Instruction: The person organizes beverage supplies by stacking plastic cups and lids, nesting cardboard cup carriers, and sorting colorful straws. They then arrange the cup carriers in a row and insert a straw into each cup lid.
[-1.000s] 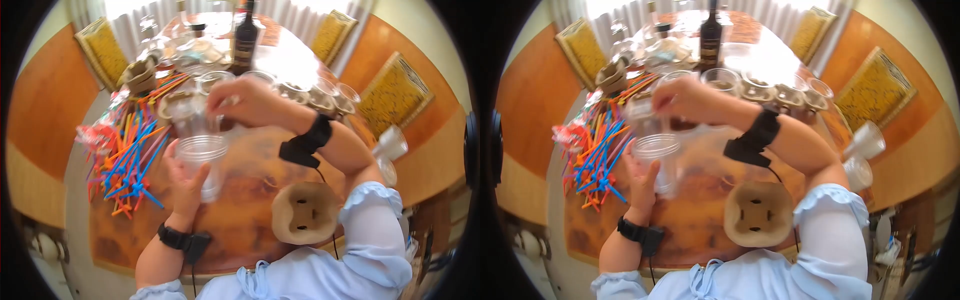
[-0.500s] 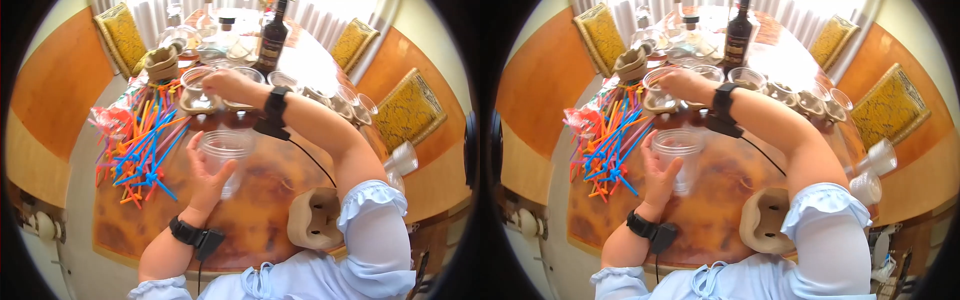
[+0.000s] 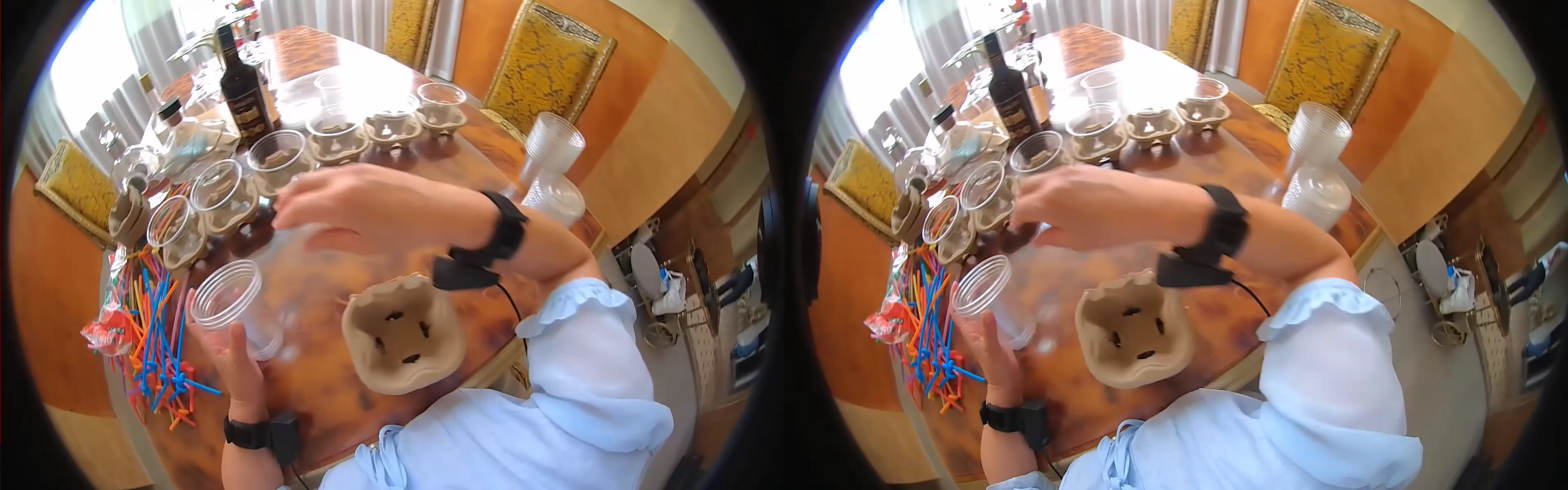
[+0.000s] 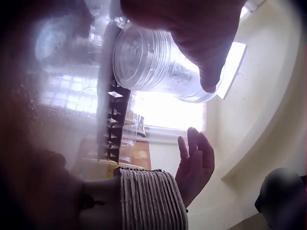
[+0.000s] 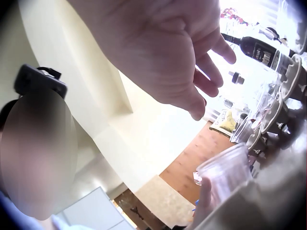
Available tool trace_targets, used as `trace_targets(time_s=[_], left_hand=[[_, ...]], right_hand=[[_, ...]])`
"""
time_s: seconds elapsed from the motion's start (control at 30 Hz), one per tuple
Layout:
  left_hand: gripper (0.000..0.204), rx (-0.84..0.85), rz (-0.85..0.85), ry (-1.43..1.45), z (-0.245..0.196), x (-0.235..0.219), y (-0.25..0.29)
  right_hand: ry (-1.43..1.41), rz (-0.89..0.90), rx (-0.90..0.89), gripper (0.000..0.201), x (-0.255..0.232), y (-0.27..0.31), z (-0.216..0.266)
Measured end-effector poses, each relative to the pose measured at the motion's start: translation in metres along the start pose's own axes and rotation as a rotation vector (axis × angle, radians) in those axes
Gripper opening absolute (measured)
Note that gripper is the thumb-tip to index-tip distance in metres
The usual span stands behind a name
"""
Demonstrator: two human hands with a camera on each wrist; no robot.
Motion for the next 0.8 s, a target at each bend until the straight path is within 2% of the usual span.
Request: trace_targets(time_s=[0.07, 0.2, 0.33, 0.37, 0.4, 0.47, 0.57, 0.67, 0.8], left_hand=[[0.076, 0.010, 0.011, 0.037, -0.003, 0.015, -0.004], [0.081, 0.036, 0.224, 0.039, -0.010, 0.065, -0.032], [0.094, -0.011, 0.551, 0.154, -0.027, 0.154, -0.046], [0.098, -0.063, 0.609, 0.184, -0.027, 0.171, -0.043], [0.102, -0.109, 0.663, 0.176, -0.023, 0.178, -0.043], [0.096, -0.146, 0.773, 0.182, -0.020, 0.187, -0.037], [0.080, -0.270, 0.685, -0.024, -0.010, 0.165, -0.037], [0.070, -0.401, 0.774, -0.062, 0.008, 0.143, -0.022], [0.074, -0.632, 0.816, 0.293, 0.024, 0.138, 0.007]], right_hand=[[0.049, -0.090, 0.024, 0.040, -0.010, 0.034, 0.022], [0.210, -0.250, -0.010, 0.053, -0.022, 0.063, 0.040], [0.229, -0.333, -0.039, 0.044, -0.024, 0.079, 0.037], [0.276, -0.304, 0.050, 0.026, -0.024, 0.087, 0.037], [0.312, -0.287, 0.094, 0.023, -0.027, 0.098, 0.038], [0.378, -0.244, 0.183, 0.017, -0.036, 0.124, 0.041], [0.534, -0.277, 0.347, 0.013, -0.053, 0.170, 0.045], [0.619, -0.225, 0.465, 0.010, -0.058, 0.204, 0.047], [0.601, -0.212, 0.564, 0.009, -0.051, 0.223, 0.055]])
Point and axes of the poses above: each hand's wrist, its own y-axis away from the middle knuckle, its own x-axis out of the palm, z = x × y, the point moved 5 cm from there along -y, towards the middle knuckle, and after that the axes turned 5 degrees about -x, right-handed, at the moved point
